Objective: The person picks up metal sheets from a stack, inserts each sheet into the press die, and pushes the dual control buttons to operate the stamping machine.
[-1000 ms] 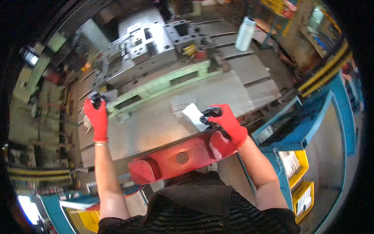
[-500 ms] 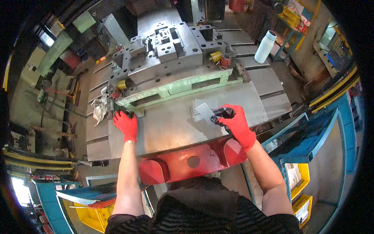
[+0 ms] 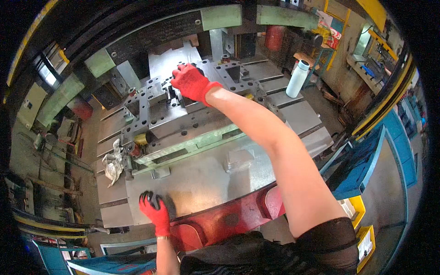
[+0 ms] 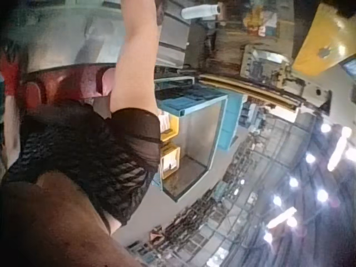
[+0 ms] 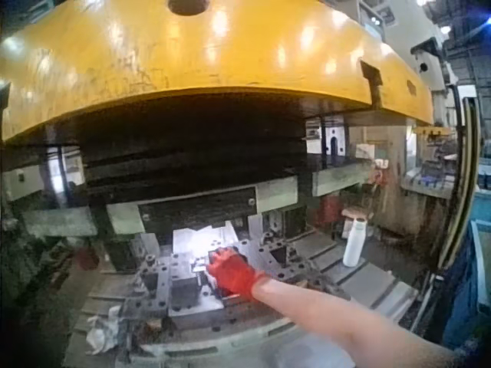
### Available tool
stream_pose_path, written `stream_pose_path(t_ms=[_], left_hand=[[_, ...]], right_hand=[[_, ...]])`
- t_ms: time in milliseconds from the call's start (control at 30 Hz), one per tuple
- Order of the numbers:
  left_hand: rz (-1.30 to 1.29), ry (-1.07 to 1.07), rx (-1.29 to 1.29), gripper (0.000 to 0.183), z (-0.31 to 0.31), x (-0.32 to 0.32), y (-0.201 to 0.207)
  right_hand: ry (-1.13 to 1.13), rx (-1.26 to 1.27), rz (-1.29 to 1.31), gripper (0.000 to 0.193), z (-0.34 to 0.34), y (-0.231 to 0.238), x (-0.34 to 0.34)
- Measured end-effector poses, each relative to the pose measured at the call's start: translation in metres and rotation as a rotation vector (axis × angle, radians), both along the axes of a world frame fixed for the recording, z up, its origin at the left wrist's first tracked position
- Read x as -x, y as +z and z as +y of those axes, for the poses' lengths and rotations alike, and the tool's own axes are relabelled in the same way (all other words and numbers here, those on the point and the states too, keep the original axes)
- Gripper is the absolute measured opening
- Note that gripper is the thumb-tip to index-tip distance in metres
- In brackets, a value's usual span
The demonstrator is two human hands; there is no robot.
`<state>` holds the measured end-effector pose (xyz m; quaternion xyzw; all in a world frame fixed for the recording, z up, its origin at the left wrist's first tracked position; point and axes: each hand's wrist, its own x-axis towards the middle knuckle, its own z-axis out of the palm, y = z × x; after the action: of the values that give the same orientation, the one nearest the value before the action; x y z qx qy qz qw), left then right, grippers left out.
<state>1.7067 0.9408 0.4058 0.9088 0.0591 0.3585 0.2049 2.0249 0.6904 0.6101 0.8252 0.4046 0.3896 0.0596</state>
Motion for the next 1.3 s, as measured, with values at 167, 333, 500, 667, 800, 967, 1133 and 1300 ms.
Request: stream_pose_path(t_ms=[167, 333, 500, 667, 800, 967, 1133, 1300], left_hand=[[0.068, 0.168, 0.088, 0.033, 0.027, 0.056, -0.008], [0.076, 0.242, 0.207, 0.033, 0.026, 0.086, -0.025], [0.053, 0.211, 0.257, 0.028, 0.014, 0.083, -0.017], [0.020, 0.252, 0.225, 0.030, 0.009, 0.076, -0.003], [0.055, 0.186, 0.292, 0.030, 0.004, 0.075, -0.001], [0.027, 0.227, 0.314, 0.031, 0.016, 0.103, -0.021], [0.019, 0.351, 0.445, 0.027, 0.017, 0.154, -0.064], [-0.035, 0.345, 0.725, 0.031, 0.022, 0.208, -0.120]], right_hand=[[-0.168, 0.222, -0.020, 0.007, 0.023, -0.001, -0.027], [-0.064, 0.295, 0.003, 0.006, 0.022, -0.005, -0.044], [0.092, 0.360, 0.005, 0.008, 0.017, -0.007, -0.061], [0.145, 0.377, 0.126, 0.012, 0.016, 0.001, -0.053], [0.061, 0.349, 0.199, 0.009, 0.017, 0.011, -0.038], [0.007, -0.023, 0.366, 0.022, -0.028, 0.002, 0.047], [-0.154, -0.761, 0.604, 0.042, -0.186, -0.107, 0.214], [-0.726, -1.127, 0.606, 0.032, -0.301, -0.257, 0.358]])
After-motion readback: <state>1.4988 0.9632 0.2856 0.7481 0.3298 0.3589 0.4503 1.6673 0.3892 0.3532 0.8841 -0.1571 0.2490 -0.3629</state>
